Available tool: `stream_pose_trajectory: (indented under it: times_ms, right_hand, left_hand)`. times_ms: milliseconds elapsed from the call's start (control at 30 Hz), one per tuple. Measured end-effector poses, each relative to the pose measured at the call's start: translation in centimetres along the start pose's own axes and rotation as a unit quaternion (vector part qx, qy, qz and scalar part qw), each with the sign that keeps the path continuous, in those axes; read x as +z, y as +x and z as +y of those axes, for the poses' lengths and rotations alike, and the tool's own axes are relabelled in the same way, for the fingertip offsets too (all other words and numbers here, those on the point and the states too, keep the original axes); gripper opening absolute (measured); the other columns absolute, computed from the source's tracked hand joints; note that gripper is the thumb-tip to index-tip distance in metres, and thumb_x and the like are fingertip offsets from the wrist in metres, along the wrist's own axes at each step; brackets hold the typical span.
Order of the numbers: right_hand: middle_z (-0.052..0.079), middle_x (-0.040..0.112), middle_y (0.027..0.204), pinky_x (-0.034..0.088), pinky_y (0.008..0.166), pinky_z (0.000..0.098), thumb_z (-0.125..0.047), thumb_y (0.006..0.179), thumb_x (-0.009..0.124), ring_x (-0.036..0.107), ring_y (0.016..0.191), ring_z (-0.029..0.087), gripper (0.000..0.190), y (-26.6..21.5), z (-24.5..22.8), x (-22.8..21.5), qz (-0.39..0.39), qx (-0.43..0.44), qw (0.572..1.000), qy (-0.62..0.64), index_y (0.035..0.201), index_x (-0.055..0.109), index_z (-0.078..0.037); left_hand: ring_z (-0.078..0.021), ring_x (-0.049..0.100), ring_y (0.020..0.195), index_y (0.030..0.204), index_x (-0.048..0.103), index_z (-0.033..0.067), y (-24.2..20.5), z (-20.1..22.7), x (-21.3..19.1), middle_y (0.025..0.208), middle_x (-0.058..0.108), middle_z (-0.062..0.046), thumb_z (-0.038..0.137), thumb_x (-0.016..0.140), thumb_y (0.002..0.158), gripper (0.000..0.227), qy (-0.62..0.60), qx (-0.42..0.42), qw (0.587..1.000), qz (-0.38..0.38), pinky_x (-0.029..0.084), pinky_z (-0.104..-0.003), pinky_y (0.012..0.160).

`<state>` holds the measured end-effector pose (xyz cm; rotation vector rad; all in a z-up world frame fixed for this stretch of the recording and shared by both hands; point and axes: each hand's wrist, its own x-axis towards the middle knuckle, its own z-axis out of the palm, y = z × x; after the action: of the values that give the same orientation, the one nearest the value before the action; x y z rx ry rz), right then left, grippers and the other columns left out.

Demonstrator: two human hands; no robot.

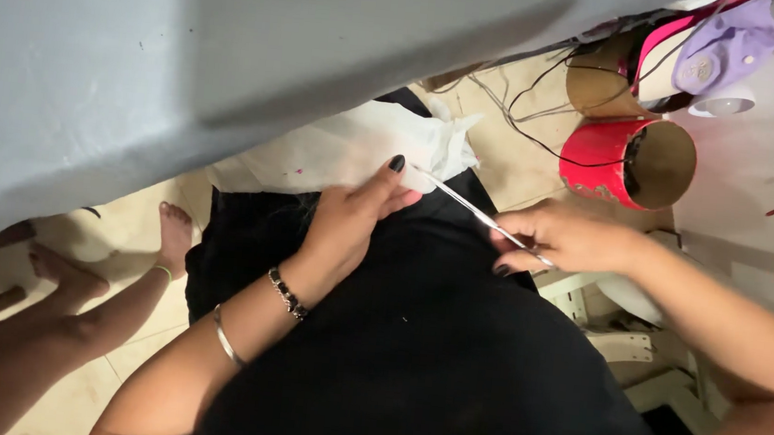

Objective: Trimming the edges of a white fabric piece using scissors to achieve a specific shape

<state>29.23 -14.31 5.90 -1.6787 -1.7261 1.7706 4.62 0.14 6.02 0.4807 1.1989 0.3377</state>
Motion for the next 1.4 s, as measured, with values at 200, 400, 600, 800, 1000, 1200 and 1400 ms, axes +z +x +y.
stream_pose_trajectory:
  times_ms: [200, 400, 600, 800, 1000, 1200, 1400]
  right_hand:
    - [0.001, 0.066, 0.052, 0.055, 0.047, 0.0269, -0.029, 0.087, 0.080, 0.065, 0.048, 0.013, 0.022, 1.5, 2.1, 4.9, 0.101, -0.054, 0.982, 0.151, 0.080, 0.069, -0.012]
    - [0.000, 0.065, 0.055, 0.055, 0.048, 0.0266, -0.028, 0.087, 0.082, 0.064, 0.050, 0.012, 0.023, 2.7, 4.2, 6.7, 0.157, -0.067, 0.961, 0.217, 0.081, 0.070, -0.010]
    - [0.002, 0.064, 0.055, 0.056, 0.049, 0.0270, -0.027, 0.087, 0.082, 0.064, 0.050, 0.013, 0.023, 3.1, 4.4, 6.6, 0.172, -0.069, 0.951, 0.246, 0.083, 0.071, -0.007]
    - [0.001, 0.065, 0.058, 0.054, 0.050, 0.0281, -0.030, 0.083, 0.086, 0.060, 0.054, 0.011, 0.026, 2.8, 2.3, 5.6, 0.191, -0.069, 0.956, 0.214, 0.084, 0.072, -0.008]
    - [0.003, 0.063, 0.057, 0.051, 0.053, 0.0298, -0.035, 0.080, 0.089, 0.058, 0.054, 0.015, 0.032, 2.9, -0.5, 4.7, 0.245, -0.053, 0.959, 0.132, 0.081, 0.069, -0.010]
    - [0.005, 0.060, 0.058, 0.050, 0.056, 0.0332, -0.038, 0.079, 0.089, 0.058, 0.055, 0.019, 0.037, 3.1, -1.8, 4.8, 0.265, -0.032, 0.959, 0.098, 0.082, 0.064, -0.011]
    - [0.003, 0.059, 0.058, 0.050, 0.057, 0.0324, -0.044, 0.081, 0.087, 0.060, 0.055, 0.020, 0.038, 3.4, -1.2, 5.3, 0.265, 0.001, 0.960, 0.088, 0.082, 0.063, -0.014]
  left_hand:
    - [-0.0474, 0.069, 0.101, 0.120, 0.053, -0.0292, 0.7, -0.4, 1.9, 0.113, 0.061, -0.049, 0.028, 0.077, 0.087, 0.071, -0.048, 0.058, 0.997, 0.006, 0.058, -0.051, 0.090]
    - [-0.0474, 0.067, 0.103, 0.128, 0.052, -0.0249, 1.0, -0.9, 2.7, 0.116, 0.059, -0.050, 0.031, 0.074, 0.090, 0.071, -0.045, 0.080, 0.996, -0.002, 0.056, -0.050, 0.094]
    - [-0.0417, 0.068, 0.107, 0.125, 0.057, -0.0224, 0.6, 0.2, 2.7, 0.122, 0.060, -0.044, 0.033, 0.079, 0.085, 0.072, -0.008, 0.106, 0.994, -0.001, 0.055, -0.049, 0.096]
    - [-0.0287, 0.071, 0.106, 0.109, 0.072, -0.0154, 1.7, -1.5, 2.6, 0.108, 0.071, -0.035, 0.031, 0.089, 0.074, 0.061, 0.054, 0.112, 0.992, 0.035, 0.054, -0.045, 0.090]
    - [-0.0201, 0.068, 0.098, 0.107, 0.072, -0.0140, 2.0, -1.6, 3.0, 0.099, 0.073, -0.027, 0.033, 0.091, 0.071, 0.062, 0.031, 0.096, 0.995, 0.016, 0.053, -0.045, 0.092]
    - [-0.0166, 0.067, 0.089, 0.097, 0.075, -0.0121, 1.4, -1.7, 3.4, 0.088, 0.073, -0.021, 0.027, 0.094, 0.067, 0.052, 0.005, 0.108, 0.993, 0.047, 0.056, -0.041, 0.085]
    - [-0.0181, 0.069, 0.089, 0.100, 0.074, -0.0103, 2.2, -1.8, 3.7, 0.092, 0.074, -0.019, 0.025, 0.096, 0.066, 0.054, -0.017, 0.132, 0.990, 0.040, 0.058, -0.039, 0.083]
